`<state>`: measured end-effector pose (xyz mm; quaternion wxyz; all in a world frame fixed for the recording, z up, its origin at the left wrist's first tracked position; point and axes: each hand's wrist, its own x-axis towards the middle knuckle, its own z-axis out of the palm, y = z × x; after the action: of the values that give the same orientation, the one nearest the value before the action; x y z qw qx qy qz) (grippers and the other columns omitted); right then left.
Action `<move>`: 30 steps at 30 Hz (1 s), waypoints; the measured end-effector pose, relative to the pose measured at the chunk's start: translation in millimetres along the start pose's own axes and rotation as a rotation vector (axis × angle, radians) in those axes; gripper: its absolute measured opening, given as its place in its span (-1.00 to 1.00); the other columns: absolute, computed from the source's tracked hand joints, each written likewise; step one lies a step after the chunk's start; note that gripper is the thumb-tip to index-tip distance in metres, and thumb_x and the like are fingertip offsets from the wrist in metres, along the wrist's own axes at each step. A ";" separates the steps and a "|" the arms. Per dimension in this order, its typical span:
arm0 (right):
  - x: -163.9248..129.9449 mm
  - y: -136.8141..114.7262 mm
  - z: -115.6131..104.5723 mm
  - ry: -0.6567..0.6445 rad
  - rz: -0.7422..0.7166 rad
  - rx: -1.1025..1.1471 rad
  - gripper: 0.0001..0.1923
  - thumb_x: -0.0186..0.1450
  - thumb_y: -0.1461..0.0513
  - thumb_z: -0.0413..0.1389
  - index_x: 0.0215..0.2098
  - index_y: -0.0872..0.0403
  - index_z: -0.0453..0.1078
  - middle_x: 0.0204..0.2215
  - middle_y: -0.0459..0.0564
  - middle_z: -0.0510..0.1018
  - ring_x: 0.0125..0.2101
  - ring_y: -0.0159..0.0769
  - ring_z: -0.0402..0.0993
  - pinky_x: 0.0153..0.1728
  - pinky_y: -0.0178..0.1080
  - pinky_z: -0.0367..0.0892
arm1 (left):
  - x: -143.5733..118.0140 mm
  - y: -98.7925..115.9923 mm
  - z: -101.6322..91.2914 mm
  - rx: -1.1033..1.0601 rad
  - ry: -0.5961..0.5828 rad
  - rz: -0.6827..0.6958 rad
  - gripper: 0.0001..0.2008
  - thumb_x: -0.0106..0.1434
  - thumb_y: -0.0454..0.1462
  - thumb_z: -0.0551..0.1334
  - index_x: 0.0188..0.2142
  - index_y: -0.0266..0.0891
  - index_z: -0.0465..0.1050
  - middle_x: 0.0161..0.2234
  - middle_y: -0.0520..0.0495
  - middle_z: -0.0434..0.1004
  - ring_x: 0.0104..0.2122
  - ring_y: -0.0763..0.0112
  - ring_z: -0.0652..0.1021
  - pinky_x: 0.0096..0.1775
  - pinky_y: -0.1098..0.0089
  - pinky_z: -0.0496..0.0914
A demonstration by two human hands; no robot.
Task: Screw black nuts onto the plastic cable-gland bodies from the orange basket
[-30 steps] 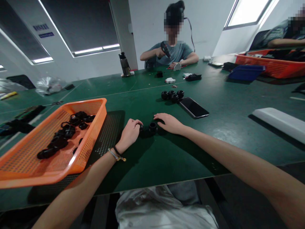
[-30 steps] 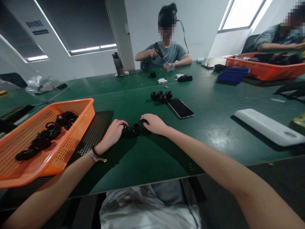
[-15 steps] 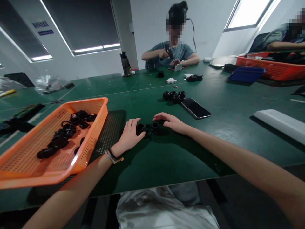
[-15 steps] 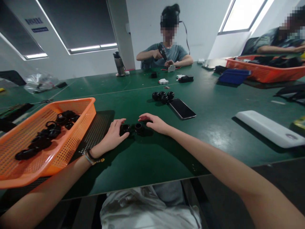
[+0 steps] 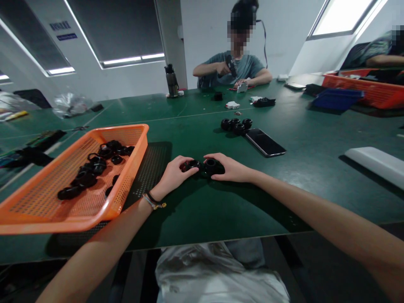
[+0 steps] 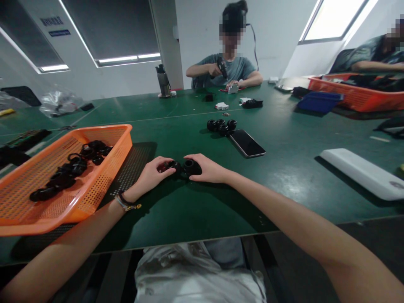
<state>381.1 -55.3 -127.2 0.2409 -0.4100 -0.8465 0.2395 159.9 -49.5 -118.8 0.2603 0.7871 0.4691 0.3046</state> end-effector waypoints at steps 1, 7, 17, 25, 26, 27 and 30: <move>0.2 0.4 0.2 0.005 0.000 -0.002 -0.37 0.07 0.19 0.16 0.10 0.07 0.15 0.02 0.14 0.35 0.05 -0.10 0.26 0.07 0.04 0.17 | 0.4 0.5 0.8 -0.062 -0.002 -0.014 -0.65 0.06 -0.14 0.24 -0.20 -0.30 0.44 -0.30 -0.08 0.46 -0.38 0.41 0.44 -0.31 0.38 0.35; 1.3 1.5 1.0 0.013 0.010 -0.008 -0.35 0.05 0.20 0.19 0.10 0.10 0.16 0.04 0.16 0.34 0.05 -0.08 0.26 0.06 0.04 0.18 | 4.7 -3.1 8.7 -0.506 -0.051 -0.131 -0.60 -0.03 -0.23 0.28 -0.17 -0.35 0.38 -0.27 -0.10 0.48 -0.30 0.40 0.48 -0.20 0.34 0.39; 2.0 2.5 1.2 0.031 0.001 -0.018 -0.46 0.07 0.22 0.18 0.01 0.08 0.21 -0.05 0.10 0.40 -0.03 -0.13 0.34 -0.01 -0.01 0.26 | 3.3 -2.6 9.2 -0.780 -0.013 -0.155 -0.51 -0.07 -0.36 0.26 -0.09 -0.20 0.23 -0.28 0.05 0.31 -0.38 0.52 0.50 -0.26 0.39 0.45; 2.1 -2.8 -0.3 0.051 0.042 -0.035 -0.57 0.06 0.22 0.18 -0.09 0.09 0.27 -0.11 0.07 0.45 -0.10 -0.15 0.38 -0.09 -0.06 0.31 | 3.9 -0.5 7.3 -0.712 -0.037 -0.167 -0.63 0.00 -0.35 0.18 -0.14 -0.22 0.39 -0.35 0.07 0.34 -0.48 0.62 0.44 -0.35 0.51 0.38; 2.1 -3.4 -0.6 0.055 0.050 -0.030 -0.57 0.06 0.22 0.19 -0.10 0.09 0.27 -0.12 0.07 0.45 -0.11 -0.15 0.39 -0.10 -0.06 0.31 | 3.5 0.6 6.9 -0.706 -0.036 -0.171 -0.64 0.00 -0.35 0.18 -0.14 -0.22 0.40 -0.37 0.07 0.34 -0.49 0.63 0.42 -0.37 0.52 0.36; 2.0 -4.0 -0.9 0.059 0.058 -0.020 -0.57 0.06 0.21 0.19 -0.10 0.10 0.27 -0.12 0.07 0.46 -0.11 -0.15 0.39 -0.10 -0.07 0.31 | 3.3 1.5 6.5 -0.701 -0.035 -0.175 -0.65 0.01 -0.35 0.17 -0.15 -0.22 0.40 -0.39 0.08 0.34 -0.50 0.63 0.40 -0.39 0.54 0.35; 1.8 -5.5 -2.4 0.079 0.068 0.035 -0.58 0.08 0.18 0.18 -0.10 0.10 0.28 -0.15 0.06 0.48 -0.15 -0.17 0.42 -0.12 -0.08 0.33 | 3.0 2.3 6.3 -0.695 -0.043 -0.177 -0.65 0.02 -0.34 0.17 -0.14 -0.23 0.41 -0.41 0.08 0.34 -0.51 0.63 0.37 -0.41 0.55 0.31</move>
<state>378.5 -56.3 -121.7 0.2732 -0.4435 -0.8175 0.2457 166.9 -48.5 -120.7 0.5476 0.6142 0.3984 0.4052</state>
